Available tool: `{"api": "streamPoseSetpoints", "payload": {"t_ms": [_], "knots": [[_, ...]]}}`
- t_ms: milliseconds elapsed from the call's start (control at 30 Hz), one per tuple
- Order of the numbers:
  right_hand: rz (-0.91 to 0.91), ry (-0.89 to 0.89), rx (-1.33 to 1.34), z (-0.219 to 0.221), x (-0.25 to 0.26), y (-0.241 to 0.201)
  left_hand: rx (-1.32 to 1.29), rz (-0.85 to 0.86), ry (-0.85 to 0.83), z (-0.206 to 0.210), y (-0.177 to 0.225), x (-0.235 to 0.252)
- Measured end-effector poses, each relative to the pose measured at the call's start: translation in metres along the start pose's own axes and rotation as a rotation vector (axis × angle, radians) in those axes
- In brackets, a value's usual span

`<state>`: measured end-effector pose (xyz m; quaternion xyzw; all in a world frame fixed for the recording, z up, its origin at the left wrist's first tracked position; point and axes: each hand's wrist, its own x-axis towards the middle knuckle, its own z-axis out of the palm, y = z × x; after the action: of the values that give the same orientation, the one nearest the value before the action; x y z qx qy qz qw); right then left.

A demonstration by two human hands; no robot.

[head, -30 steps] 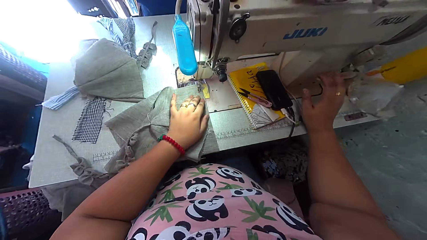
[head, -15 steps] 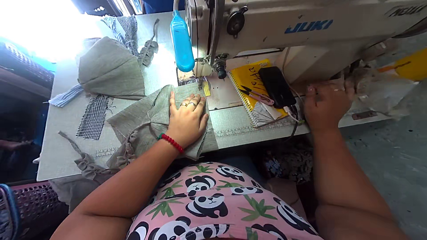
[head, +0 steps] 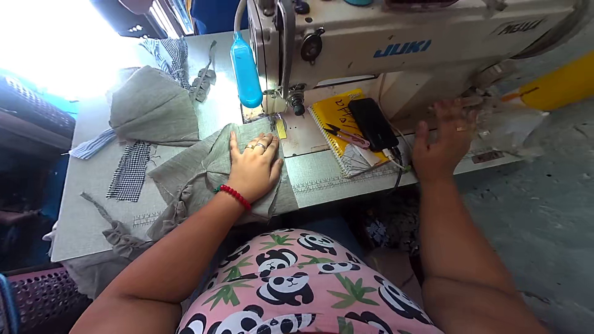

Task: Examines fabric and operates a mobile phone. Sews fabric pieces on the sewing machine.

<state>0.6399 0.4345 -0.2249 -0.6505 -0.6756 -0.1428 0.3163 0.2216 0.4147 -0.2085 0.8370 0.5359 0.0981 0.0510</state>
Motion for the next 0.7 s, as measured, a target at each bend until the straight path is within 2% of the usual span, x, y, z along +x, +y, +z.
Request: {"api": "streamPoseSetpoints", "payload": {"t_ms": [133,233,333,433,500,700], "knots": [[0.015,0.056,0.031,0.000,0.000,-0.012,-0.002,0.003,0.010,-0.001,-0.006,0.002],[0.040,0.202,0.055,-0.006,-0.007,-0.020,-0.007,0.061,0.034,0.002,-0.008,0.002],[0.053,0.264,0.162,-0.021,-0.021,-0.054,-0.124,0.178,0.087,-0.009,-0.004,-0.023],[-0.012,0.229,0.349,-0.025,-0.050,-0.098,-0.223,0.341,0.076,-0.016,0.002,-0.072],[-0.095,0.201,0.463,-0.018,-0.064,-0.119,-0.199,0.387,0.103,-0.011,-0.002,-0.094],[-0.197,0.100,0.709,-0.009,-0.071,-0.168,-0.193,0.326,0.221,-0.007,-0.006,-0.106]]}}
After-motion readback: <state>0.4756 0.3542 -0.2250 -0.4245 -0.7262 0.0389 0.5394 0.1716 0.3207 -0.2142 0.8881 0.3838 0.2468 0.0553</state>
